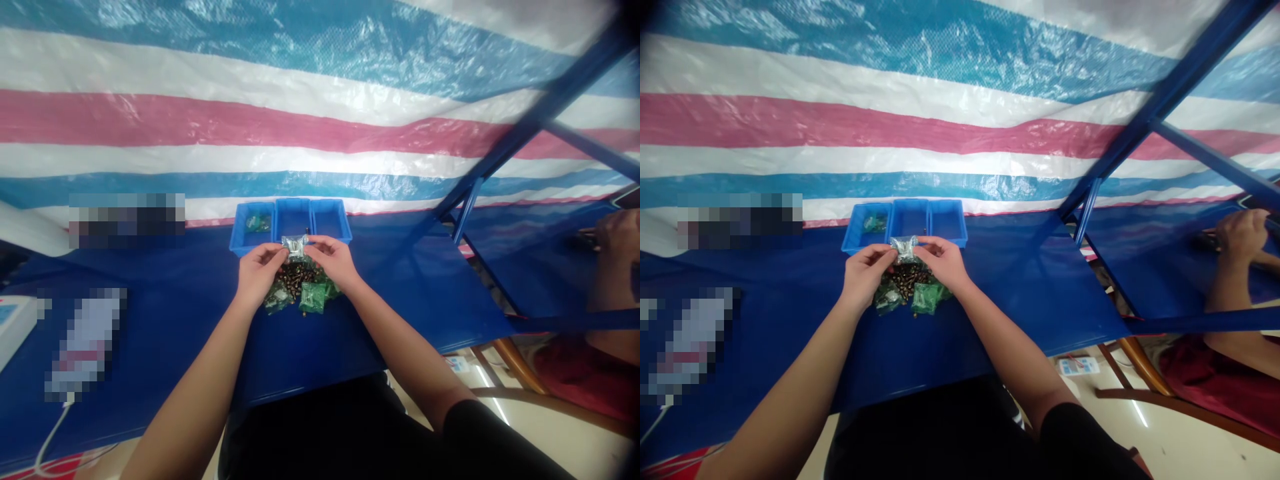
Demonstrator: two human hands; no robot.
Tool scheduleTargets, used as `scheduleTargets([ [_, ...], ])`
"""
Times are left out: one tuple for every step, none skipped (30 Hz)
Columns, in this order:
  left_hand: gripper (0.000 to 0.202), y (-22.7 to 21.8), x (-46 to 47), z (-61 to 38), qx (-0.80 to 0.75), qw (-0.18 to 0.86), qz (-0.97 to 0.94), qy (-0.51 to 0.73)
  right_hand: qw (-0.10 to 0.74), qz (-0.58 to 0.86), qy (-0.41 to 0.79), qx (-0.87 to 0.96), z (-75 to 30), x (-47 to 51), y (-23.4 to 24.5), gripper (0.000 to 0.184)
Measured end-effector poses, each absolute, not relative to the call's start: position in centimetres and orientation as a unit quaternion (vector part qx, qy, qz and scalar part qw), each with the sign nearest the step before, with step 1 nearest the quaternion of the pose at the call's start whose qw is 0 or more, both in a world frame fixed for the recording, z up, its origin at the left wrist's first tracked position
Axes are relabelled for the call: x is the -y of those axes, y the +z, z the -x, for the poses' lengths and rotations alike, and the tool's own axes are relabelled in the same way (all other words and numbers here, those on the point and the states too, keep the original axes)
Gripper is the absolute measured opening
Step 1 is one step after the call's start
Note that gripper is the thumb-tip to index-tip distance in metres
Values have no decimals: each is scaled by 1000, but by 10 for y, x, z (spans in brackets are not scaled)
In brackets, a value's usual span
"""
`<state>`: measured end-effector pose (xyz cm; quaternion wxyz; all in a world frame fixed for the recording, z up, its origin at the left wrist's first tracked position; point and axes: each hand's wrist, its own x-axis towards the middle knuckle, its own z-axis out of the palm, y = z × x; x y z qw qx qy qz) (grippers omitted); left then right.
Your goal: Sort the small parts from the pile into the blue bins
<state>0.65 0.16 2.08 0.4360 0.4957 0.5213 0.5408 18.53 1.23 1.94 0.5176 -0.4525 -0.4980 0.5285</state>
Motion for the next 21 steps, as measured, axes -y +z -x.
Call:
scheduleTargets([
  [27, 21, -2, -6, -523, 433, -497, 540, 515, 457, 534, 491, -185, -13, 18, 38],
  [27, 21, -2, -6, -526, 433, -499, 536, 514, 462, 537, 483, -184, -13, 17, 36],
  [27, 21, -2, -6, -530, 434, -500, 530, 512, 466, 540, 478, -184, -13, 17, 34],
  [28, 21, -2, -6, -531, 434, -500, 529, 513, 470, 540, 474, -183, -14, 16, 34],
  [28, 21, -2, -6, -531, 433, -500, 529, 514, 471, 538, 473, -183, -14, 16, 34],
  [28, 21, -1, -6, -530, 433, -501, 530, 515, 472, 535, 475, -183, -14, 16, 34],
  [28, 22, -1, -6, -529, 432, -502, 531, 517, 473, 530, 477, -183, -14, 16, 34],
  [28, 22, -1, -6, -528, 432, -504, 530, 518, 473, 525, 482, -183, -14, 17, 34],
  [28, 22, -1, -6, -528, 432, -505, 529, 519, 473, 519, 487, -183, -14, 17, 34],
  [28, 22, -1, -6, -528, 432, -506, 528, 520, 472, 514, 492, -183, -13, 17, 33],
  [28, 22, -1, -6, -528, 433, -505, 528, 521, 471, 509, 497, -183, -13, 18, 33],
  [28, 22, -1, -6, -527, 434, -505, 528, 523, 470, 505, 501, -183, -13, 18, 32],
  [28, 22, -1, -7, -526, 435, -504, 529, 524, 469, 502, 504, -184, -13, 18, 32],
  [28, 21, -1, -7, -524, 437, -505, 529, 527, 467, 499, 505, -184, -13, 18, 31],
  [28, 21, -1, -7, -523, 438, -506, 529, 529, 466, 497, 505, -184, -13, 18, 30],
  [28, 21, -1, -7, -521, 438, -507, 528, 532, 464, 496, 506, -184, -13, 18, 30],
  [28, 20, -1, -6, -520, 438, -509, 528, 534, 463, 494, 506, -184, -13, 18, 29],
  [28, 20, -1, -6, -519, 437, -511, 527, 535, 462, 494, 506, -184, -13, 17, 29],
  [28, 19, -2, -6, -519, 435, -513, 527, 535, 462, 494, 506, -184, -13, 17, 29],
  [28, 19, -2, -6, -519, 434, -514, 527, 535, 461, 494, 507, -184, -13, 17, 30],
  [29, 19, -1, -6, -520, 433, -515, 526, 534, 460, 495, 508, -184, -13, 16, 31],
])
